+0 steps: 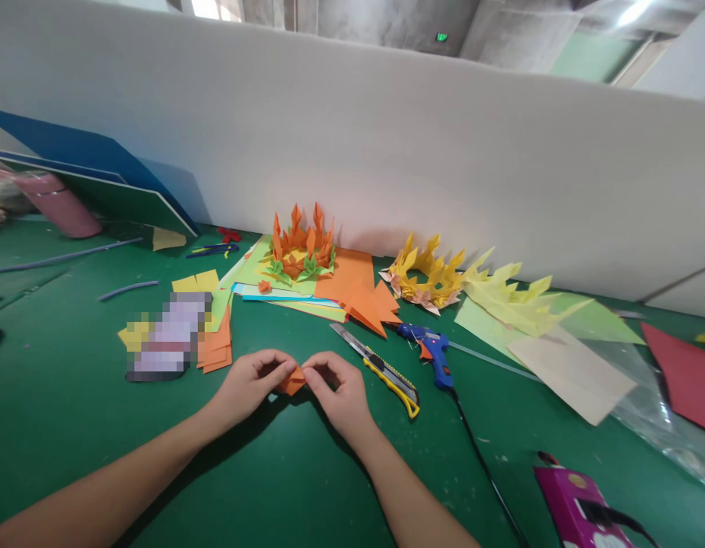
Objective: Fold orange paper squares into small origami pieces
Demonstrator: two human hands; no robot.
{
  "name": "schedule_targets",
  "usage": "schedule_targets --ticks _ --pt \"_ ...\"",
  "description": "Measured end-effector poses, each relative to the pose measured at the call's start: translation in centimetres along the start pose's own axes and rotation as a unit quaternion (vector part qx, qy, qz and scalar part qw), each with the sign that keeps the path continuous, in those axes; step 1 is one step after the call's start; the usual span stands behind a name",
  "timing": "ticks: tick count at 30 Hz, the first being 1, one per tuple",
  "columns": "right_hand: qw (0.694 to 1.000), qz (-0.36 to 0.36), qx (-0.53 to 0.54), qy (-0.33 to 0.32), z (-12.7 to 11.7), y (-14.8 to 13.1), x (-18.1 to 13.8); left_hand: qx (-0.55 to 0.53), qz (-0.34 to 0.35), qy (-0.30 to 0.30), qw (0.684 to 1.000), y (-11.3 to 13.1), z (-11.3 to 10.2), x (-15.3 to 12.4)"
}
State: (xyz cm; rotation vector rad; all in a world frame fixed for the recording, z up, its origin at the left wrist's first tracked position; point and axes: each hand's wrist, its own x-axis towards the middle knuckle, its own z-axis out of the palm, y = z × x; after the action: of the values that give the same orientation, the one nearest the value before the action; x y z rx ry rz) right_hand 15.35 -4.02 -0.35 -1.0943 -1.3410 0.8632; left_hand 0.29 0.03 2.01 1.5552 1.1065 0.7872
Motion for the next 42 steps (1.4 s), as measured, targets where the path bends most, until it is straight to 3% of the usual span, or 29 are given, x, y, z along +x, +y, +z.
schedule_targets --ticks 3,5,11,19,23,30,42 --pt "0.993 0.087 0.082 -0.011 0.24 0.28 0.07 0.073 0.056 0.021 0.996 -0.08 -0.09 -0.21" --pt "0.992 0.101 0.075 -0.024 0.38 0.3 0.07 0.079 0.061 0.016 0.995 -0.17 -0.01 -0.19" --pt "0.998 0.05 0.009 0.045 0.47 0.16 0.07 -0.047 -0.071 -0.045 0.995 -0.36 0.37 0.38" --pt "0.999 0.037 0.006 0.002 0.44 0.84 0.02 -0.076 -0.082 -0.05 0.992 -0.23 0.37 0.18" --pt "0.999 0.004 -0.046 -0.001 0.46 0.61 -0.17 -0.071 -0.081 -0.053 0.993 -0.17 0.54 -0.04" --pt "0.985 -0.09 -0.137 0.062 0.4 -0.05 -0.3 -0.12 -0.118 -0.081 0.982 -0.23 0.57 -0.12" --pt "0.959 -0.201 -0.194 0.041 0.1 -0.12 -0.33 -0.201 -0.134 -0.062 0.968 0.01 0.54 -0.11"
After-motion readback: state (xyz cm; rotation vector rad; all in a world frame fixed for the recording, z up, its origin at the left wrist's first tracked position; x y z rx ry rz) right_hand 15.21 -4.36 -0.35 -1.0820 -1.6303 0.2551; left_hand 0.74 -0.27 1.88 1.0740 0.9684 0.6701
